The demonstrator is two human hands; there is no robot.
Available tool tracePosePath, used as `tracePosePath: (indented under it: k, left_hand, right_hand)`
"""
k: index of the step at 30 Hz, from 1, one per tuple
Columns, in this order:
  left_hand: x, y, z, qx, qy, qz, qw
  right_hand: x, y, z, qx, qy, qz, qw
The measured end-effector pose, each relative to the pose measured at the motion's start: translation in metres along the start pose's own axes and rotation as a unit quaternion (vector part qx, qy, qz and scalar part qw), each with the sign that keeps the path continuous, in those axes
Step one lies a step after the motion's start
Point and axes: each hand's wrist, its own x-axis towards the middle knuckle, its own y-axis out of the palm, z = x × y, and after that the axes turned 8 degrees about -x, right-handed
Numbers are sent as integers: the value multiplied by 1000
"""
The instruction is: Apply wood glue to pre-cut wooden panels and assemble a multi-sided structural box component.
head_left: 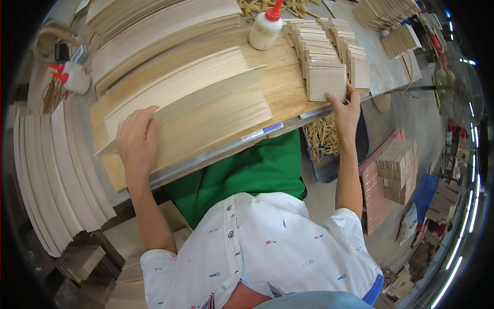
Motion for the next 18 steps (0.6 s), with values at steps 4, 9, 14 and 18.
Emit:
tracePosePath:
  k: [4, 9, 14, 18]
  left_hand:
    - [2, 1, 1, 3, 1, -5, 1000]
    - [-1, 1, 4, 5, 10, -10, 1000]
    - [1, 1, 2, -3, 27, -21, 999]
    - [1, 2, 3, -8, 29, -21, 999]
  right_hand:
    - [-23, -9, 28, 226, 47, 85, 969]
    - [-44, 11, 66, 166, -30, 133, 977]
    - [-47, 26, 82, 55, -108, 153, 981]
    - [-50, 33, 88, -5, -176, 122, 977]
